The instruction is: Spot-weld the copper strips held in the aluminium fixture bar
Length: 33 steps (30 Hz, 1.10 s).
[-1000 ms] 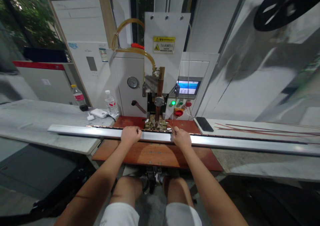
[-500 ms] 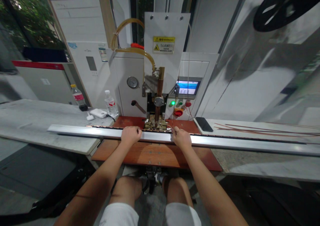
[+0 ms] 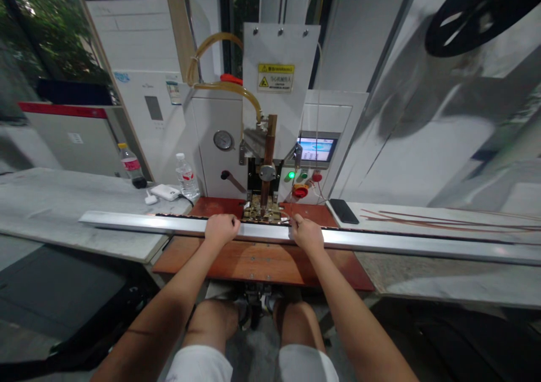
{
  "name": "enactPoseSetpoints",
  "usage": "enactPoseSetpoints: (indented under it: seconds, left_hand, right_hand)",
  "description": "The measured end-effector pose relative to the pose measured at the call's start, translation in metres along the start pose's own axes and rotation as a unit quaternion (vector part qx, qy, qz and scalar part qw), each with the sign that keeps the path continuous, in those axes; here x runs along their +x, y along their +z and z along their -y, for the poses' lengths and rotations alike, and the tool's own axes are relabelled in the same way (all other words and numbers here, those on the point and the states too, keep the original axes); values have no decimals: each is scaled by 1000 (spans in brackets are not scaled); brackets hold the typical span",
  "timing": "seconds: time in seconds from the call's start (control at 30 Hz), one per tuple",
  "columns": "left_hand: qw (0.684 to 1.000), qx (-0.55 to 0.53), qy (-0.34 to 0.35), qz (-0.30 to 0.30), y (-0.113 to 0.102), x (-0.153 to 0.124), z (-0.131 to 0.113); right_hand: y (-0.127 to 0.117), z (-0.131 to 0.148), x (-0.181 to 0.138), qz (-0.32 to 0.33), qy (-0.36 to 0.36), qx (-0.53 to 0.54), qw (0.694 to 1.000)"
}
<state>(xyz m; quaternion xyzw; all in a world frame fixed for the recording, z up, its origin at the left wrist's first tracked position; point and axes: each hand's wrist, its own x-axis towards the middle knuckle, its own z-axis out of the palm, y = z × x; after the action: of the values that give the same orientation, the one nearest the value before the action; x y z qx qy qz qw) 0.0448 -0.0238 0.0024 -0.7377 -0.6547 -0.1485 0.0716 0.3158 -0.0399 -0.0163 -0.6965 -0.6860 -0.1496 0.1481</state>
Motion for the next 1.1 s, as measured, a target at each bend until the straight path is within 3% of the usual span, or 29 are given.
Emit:
enactPoseSetpoints:
  seconds: [1.1]
  left_hand:
    - [998, 17, -7, 61, 6, 12, 4]
  right_hand:
    - [-15, 6, 7, 67, 22, 7, 997]
